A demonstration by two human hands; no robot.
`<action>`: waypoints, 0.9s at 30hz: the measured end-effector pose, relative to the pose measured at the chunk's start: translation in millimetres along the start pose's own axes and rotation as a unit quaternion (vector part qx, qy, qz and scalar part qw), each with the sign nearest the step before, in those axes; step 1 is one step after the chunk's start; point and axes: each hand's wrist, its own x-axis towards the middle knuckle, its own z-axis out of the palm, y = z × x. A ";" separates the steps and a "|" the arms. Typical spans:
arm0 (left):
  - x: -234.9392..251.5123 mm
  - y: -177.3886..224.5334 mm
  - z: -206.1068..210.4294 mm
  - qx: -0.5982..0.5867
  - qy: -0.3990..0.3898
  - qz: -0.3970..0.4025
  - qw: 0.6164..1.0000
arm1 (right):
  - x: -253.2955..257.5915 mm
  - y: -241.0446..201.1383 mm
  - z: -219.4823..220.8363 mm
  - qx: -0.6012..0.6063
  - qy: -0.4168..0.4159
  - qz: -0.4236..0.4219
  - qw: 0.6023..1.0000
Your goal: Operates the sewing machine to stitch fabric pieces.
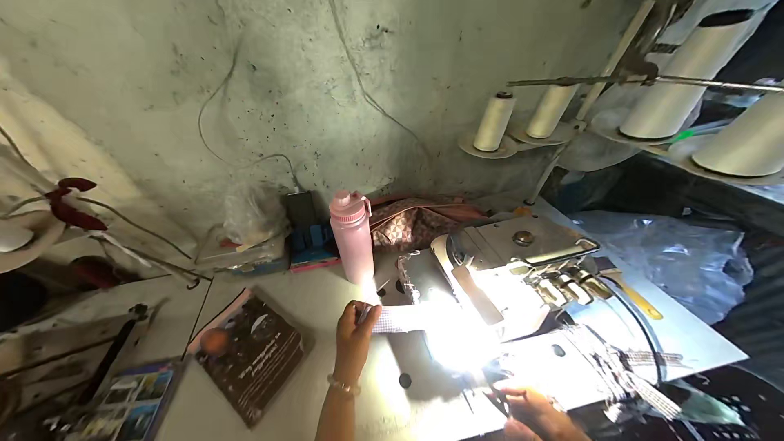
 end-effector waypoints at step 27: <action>-17.0 98.7 24.7 0.168 -0.401 0.102 0.895 | 15.6 20.4 28.4 0.053 0.123 -0.116 0.984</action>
